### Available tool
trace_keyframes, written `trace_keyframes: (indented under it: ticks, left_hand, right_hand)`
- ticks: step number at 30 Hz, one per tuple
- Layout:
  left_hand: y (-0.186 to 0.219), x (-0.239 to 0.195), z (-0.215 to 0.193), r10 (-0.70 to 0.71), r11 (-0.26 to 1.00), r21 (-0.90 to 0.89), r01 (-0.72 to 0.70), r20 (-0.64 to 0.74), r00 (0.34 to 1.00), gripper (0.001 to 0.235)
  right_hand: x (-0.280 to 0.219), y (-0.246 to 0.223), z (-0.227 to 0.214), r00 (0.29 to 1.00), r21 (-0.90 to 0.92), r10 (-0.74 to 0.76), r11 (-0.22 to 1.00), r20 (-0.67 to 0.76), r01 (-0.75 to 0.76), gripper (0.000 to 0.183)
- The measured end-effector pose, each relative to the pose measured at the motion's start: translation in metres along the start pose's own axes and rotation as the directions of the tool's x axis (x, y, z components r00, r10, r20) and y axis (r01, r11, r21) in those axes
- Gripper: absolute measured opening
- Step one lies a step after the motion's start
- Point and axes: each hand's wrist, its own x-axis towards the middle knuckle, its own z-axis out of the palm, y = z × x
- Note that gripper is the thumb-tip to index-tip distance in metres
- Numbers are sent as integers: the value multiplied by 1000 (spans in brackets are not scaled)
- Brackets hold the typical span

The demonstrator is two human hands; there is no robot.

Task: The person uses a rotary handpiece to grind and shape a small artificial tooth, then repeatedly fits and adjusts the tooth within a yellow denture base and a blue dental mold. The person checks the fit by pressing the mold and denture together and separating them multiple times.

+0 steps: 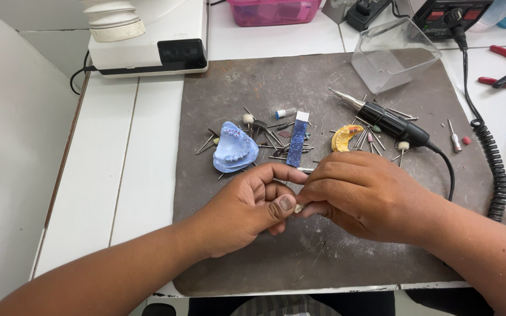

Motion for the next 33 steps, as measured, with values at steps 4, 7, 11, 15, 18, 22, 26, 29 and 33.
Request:
trace_keyframes:
  ticks: [4,7,11,15,18,22,26,29,33]
  left_hand:
    - [4,-4,-2,13,997,77,-12,-19,1000,40]
    - [9,-6,-3,46,993,114,-42,-35,998,37]
    - [5,-9,0,182,978,101,-182,4,983,33]
    - [1,-12,1,249,940,250,-231,-44,967,23]
    - [8,-15,-13,512,701,614,-362,-80,855,16]
    - [29,-11,-40,711,439,811,-388,-49,702,13]
    - [29,-3,-41,687,540,781,-314,-193,700,16]
    - [29,-4,-37,704,458,842,-285,-149,694,16]
    - [30,-8,-36,667,490,843,-221,-200,717,17]
  right_hand:
    - [1,-1,-2,999,11,9,1000,-43,-8,20]
    - [2,-2,-6,998,-31,14,999,-66,-16,21]
    - [0,-3,-7,994,-75,21,997,-106,-29,23]
    - [-5,-2,-5,993,-84,52,995,-105,-61,20]
    - [-9,5,-6,982,-125,131,981,-134,-148,16]
    - [-11,33,-25,764,-223,640,736,-81,-639,16]
    - [-16,60,-51,676,-224,734,649,-66,-727,20]
    - [-21,69,-52,666,-184,745,649,-42,-738,19]
    - [-24,72,-49,728,-163,685,717,-16,-678,18]
